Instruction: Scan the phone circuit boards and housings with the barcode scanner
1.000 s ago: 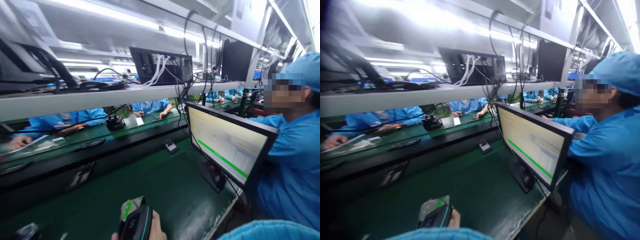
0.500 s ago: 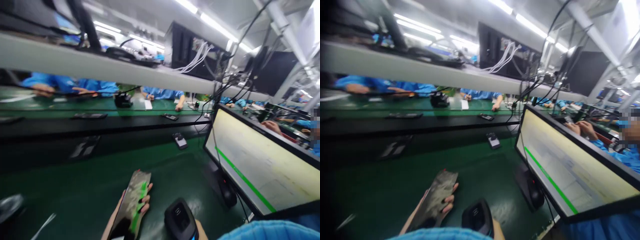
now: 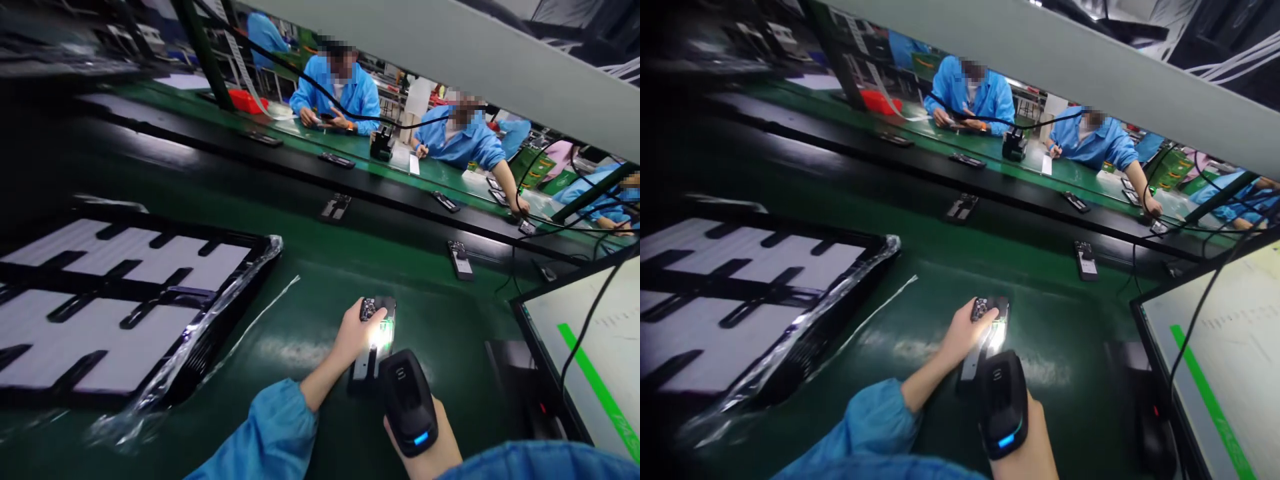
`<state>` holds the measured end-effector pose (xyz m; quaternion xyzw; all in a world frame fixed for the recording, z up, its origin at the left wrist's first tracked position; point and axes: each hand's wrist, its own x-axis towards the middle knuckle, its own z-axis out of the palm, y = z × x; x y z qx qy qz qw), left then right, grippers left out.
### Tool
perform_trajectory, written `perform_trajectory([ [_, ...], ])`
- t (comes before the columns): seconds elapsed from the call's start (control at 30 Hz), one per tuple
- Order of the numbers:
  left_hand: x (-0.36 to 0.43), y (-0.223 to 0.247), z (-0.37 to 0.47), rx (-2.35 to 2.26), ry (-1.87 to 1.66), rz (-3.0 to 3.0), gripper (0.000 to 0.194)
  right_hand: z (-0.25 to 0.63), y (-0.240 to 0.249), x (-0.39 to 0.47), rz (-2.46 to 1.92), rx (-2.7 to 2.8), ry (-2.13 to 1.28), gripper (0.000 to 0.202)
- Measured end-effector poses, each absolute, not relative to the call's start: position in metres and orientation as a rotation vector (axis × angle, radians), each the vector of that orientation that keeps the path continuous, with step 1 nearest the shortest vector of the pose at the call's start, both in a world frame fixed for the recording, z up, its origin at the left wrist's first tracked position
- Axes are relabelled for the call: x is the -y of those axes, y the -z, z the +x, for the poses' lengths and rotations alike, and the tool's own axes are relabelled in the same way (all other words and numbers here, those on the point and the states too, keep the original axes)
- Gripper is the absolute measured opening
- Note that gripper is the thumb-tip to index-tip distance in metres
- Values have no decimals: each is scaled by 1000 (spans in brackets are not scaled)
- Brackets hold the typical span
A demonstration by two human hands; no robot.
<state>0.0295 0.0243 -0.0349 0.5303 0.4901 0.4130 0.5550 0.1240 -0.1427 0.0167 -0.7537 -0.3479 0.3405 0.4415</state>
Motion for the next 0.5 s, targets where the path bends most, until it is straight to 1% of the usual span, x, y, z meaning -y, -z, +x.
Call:
perform_trajectory([
  [0.2,-22,34,31,-1205,-964,1243,28,114,-32,125,-1789,849,-922,22],
  [0.5,-24,39,31,-1214,-983,1286,27,114,-30,124,-1909,875,-927,26],
])
